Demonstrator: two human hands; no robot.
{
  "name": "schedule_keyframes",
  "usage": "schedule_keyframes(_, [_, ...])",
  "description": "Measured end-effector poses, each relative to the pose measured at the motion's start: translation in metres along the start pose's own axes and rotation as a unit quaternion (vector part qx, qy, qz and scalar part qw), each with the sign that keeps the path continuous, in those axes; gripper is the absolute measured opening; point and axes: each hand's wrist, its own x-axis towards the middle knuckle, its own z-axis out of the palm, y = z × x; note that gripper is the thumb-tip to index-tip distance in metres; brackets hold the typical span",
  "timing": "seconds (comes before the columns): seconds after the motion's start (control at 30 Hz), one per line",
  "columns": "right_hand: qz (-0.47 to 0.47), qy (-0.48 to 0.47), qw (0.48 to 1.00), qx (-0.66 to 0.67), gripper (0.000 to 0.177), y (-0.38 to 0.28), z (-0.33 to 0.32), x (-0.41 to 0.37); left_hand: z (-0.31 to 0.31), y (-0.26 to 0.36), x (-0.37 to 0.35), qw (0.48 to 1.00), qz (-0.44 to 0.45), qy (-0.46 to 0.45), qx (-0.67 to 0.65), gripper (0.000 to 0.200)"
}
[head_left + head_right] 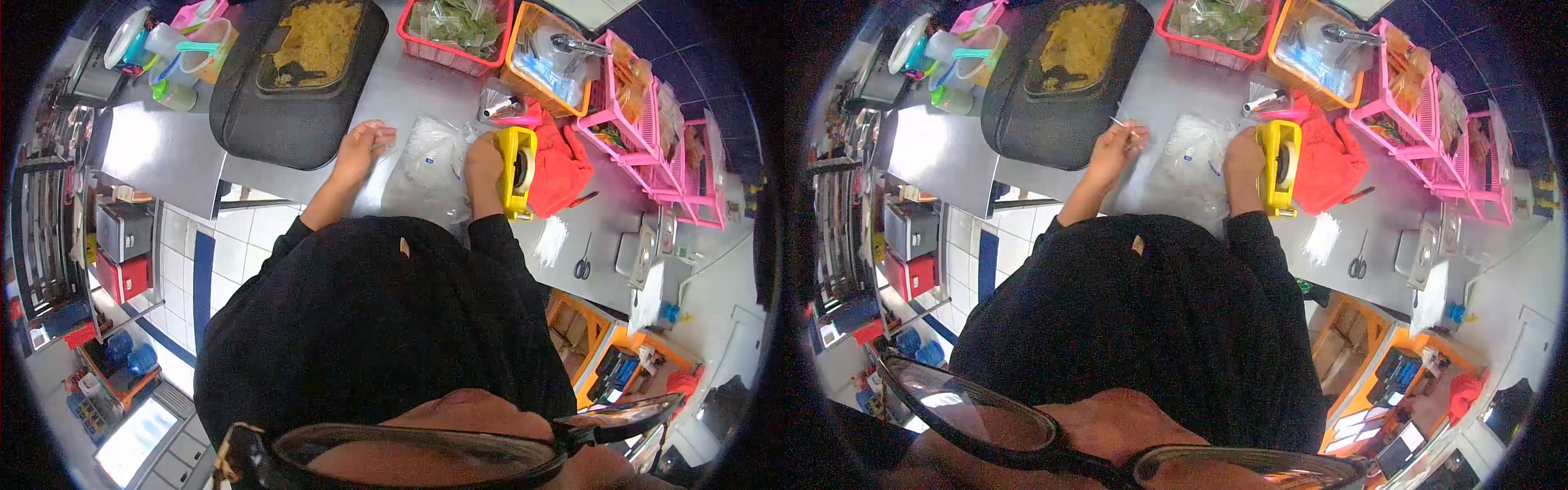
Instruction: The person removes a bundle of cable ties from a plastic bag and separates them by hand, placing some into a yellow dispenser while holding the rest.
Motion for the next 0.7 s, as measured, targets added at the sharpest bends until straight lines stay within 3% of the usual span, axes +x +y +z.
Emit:
schedule_keyframes(0.07, [0.004,0.007,1.0,0.006,0.024,0.0,-0.005,-0.006,-0.015,-0.007,0.01,0.995,-0.036,0.059,-0.075,0.023])
schedule_keyframes(0.13, [0.015,0.014,1.0,0.006,0.023,-0.003,-0.01,-0.01,-0.081,-0.041,0.036,0.951,-0.069,-0.161,-0.253,0.022])
schedule_keyframes(0.2, [0.032,0.019,0.999,0.0,0.021,-0.007,-0.012,-0.012,-0.07,-0.025,0.022,0.994,-0.099,0.046,-0.029,0.022])
schedule_keyframes(0.23, [0.028,0.02,0.999,-0.007,0.021,-0.006,-0.009,-0.01,-0.064,-0.021,0.016,0.988,-0.031,0.065,0.139,0.021])
schedule_keyframes(0.27, [0.022,0.022,0.999,-0.014,0.021,-0.005,-0.004,-0.007,-0.061,-0.02,0.012,0.949,0.037,0.083,0.303,0.02])
schedule_keyframes(0.3, [0.017,0.023,0.999,-0.022,0.021,-0.004,-0.001,-0.005,-0.058,-0.017,0.008,0.878,0.104,0.097,0.456,0.02])
schedule_keyframes(0.4, [0.003,0.023,0.999,-0.04,0.022,-0.006,-0.004,-0.002,-0.03,0.002,-0.016,0.794,0.146,0.04,0.589,0.02])
schedule_keyframes(0.53, [-0.005,0.037,0.998,-0.042,0.024,-0.01,-0.009,0.0,-0.041,-0.024,-0.006,0.747,0.242,0.0,0.619,0.026])
schedule_keyframes(0.63, [-0.002,0.033,0.998,-0.053,0.024,-0.011,-0.004,0.011,-0.035,-0.028,-0.011,0.744,0.17,-0.014,0.646,0.018])
schedule_keyframes(0.7, [-0.004,0.026,0.998,-0.06,0.023,-0.013,-0.005,0.015,-0.033,-0.031,-0.011,0.739,0.172,-0.031,0.651,0.014])
